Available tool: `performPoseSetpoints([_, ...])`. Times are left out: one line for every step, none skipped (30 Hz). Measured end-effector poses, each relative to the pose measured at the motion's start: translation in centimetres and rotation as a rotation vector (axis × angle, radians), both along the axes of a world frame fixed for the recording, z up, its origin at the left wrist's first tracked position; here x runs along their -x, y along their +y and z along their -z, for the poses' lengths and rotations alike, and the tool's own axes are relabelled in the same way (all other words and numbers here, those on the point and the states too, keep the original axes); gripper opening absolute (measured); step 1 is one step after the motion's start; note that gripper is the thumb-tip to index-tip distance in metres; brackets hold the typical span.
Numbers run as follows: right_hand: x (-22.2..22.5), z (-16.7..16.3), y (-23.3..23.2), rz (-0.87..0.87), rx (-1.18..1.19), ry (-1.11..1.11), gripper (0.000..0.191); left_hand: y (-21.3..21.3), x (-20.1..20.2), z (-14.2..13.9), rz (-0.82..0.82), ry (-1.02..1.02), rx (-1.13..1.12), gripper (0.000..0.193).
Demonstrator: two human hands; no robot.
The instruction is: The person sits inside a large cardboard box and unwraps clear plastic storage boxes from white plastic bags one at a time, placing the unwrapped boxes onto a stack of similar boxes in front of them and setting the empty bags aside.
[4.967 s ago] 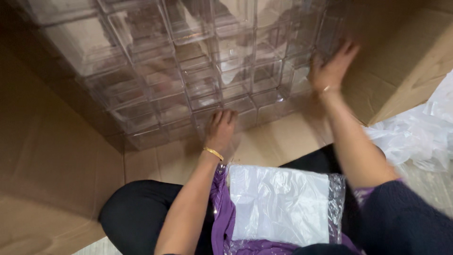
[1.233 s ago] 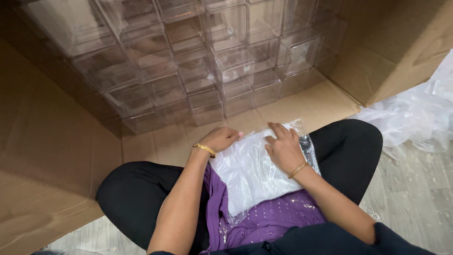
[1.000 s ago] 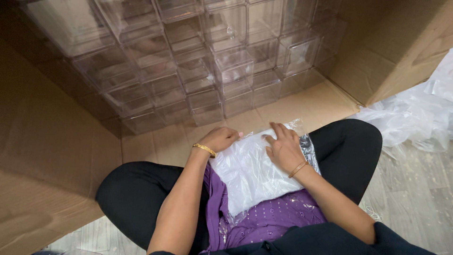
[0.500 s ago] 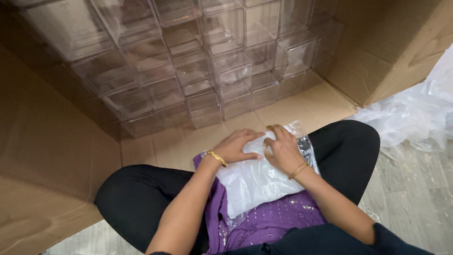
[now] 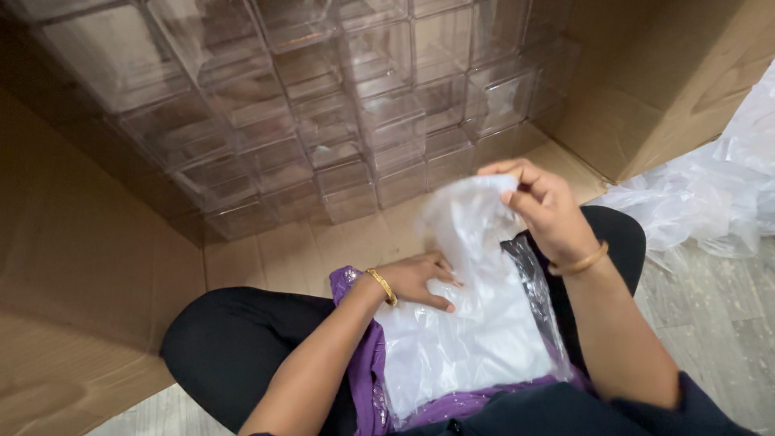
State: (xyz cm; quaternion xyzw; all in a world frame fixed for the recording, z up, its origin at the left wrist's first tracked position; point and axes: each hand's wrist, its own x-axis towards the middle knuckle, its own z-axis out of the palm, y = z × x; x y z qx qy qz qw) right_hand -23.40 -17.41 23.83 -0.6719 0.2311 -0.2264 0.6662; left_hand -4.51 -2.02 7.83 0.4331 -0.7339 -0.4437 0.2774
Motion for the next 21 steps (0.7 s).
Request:
performPoseSetpoints([-0.4, 0.3, -0.6, -0.03, -0.079, -0.069, 0.012, -0.2, -0.4, 0.0, 0.058, 0.068, 0.022, 0.053])
performPoseSetpoints([-0.7, 0.7, -1.3, -0.062, -0.156, -0.139, 0.012, -0.4, -1.0, -0.2, 0.115, 0.134, 0.046, 0.048])
performPoseSetpoints([-1.1, 1.4, -2.0, -0.047, -0.212, -0.112, 0.013, -0.4, -2.1, -0.4, 0.075, 0.276, -0.016, 0.042])
performPoseSetpoints([-1.8, 2.6, -2.5, -0.032, -0.271, -0.086, 0.014, -0.2, -3.9, -0.9, 0.034, 0.418, -0.082, 0.037])
performPoseSetpoints([-2.5, 4.0, -3.0, -0.017, -0.331, -0.059, 0.015, 0.3, -5.6, -1.5, -0.314, 0.159, -0.188, 0.03])
performPoseSetpoints([-3.5, 5.6, -3.4, -0.045, -0.402, -0.113, 0.012, 1.0, -7.2, -2.2, -0.655, -0.112, -0.3, 0.026])
performPoseSetpoints([-4.5, 7.2, -3.6, -0.076, -0.472, -0.166, 0.01, 1.3, -8.8, -3.1, -0.849, -0.089, -0.163, 0.025])
performPoseSetpoints([-5.1, 8.6, -3.9, -0.108, -0.543, -0.219, 0.009, 1.3, -9.6, -4.1, -1.039, -0.068, -0.019, 0.024])
performPoseSetpoints([-5.5, 9.8, -4.1, -0.111, -0.547, -0.171, 0.011, 1.5, -9.8, -5.0, -1.134, 0.019, 0.013, 0.025])
performPoseSetpoints([-6.2, 11.2, -3.9, -0.112, -0.551, -0.123, 0.014, 1.8, -9.7, -6.1, -1.226, 0.107, 0.044, 0.028])
performPoseSetpoints([-6.8, 12.3, -3.7, -0.11, -0.554, -0.077, 0.018, 1.8, -9.4, -7.1, -1.313, 0.196, 0.078, 0.031])
performPoseSetpoints([-7.1, 13.1, -3.4, -0.177, -0.538, -0.041, 0.018, 1.6, -8.9, -8.0, -1.197, 0.064, 0.293, 0.038])
performPoseSetpoints([-7.2, 13.7, -3.0, -0.242, -0.523, -0.005, 0.019, 1.5, -8.3, -8.7, -1.064, -0.064, 0.497, 0.046])
performPoseSetpoints([-7.5, 14.1, -2.6, -0.306, -0.506, 0.031, 0.019, 1.4, -7.7, -9.3, -0.913, -0.19, 0.692, 0.055])
performPoseSetpoints([-7.8, 14.4, -2.3, -0.357, -0.468, 0.075, 0.02, 1.2, -7.0, -9.7, -0.883, -0.263, 0.74, 0.061])
performPoseSetpoints([-8.2, 14.4, -1.9, -0.407, -0.43, 0.119, 0.02, 1.1, -6.3, -9.8, -0.851, -0.336, 0.788, 0.068])
performPoseSetpoints([-8.5, 14.3, -1.7, -0.456, -0.392, 0.163, 0.021, 0.9, -5.9, -9.7, -0.819, -0.408, 0.836, 0.074])
performPoseSetpoints([-8.9, 14.0, -1.7, -0.483, -0.345, 0.143, 0.019, 0.8, -6.1, -9.5, -0.792, -0.38, 0.542, 0.062])
performPoseSetpoints([-9.3, 13.6, -1.7, -0.512, -0.299, 0.122, 0.019, 0.8, -6.6, -9.2, -0.754, -0.351, 0.247, 0.051])
performPoseSetpoints([-9.7, 13.2, -1.6, -0.543, -0.254, 0.098, 0.019, 0.9, -7.1, -8.7, -0.706, -0.319, -0.044, 0.039])
performPoseSetpoints([-9.9, 12.8, -1.6, -0.431, -0.293, 0.115, 0.023, 1.0, -7.5, -8.2, -0.773, -0.325, -0.051, 0.037])
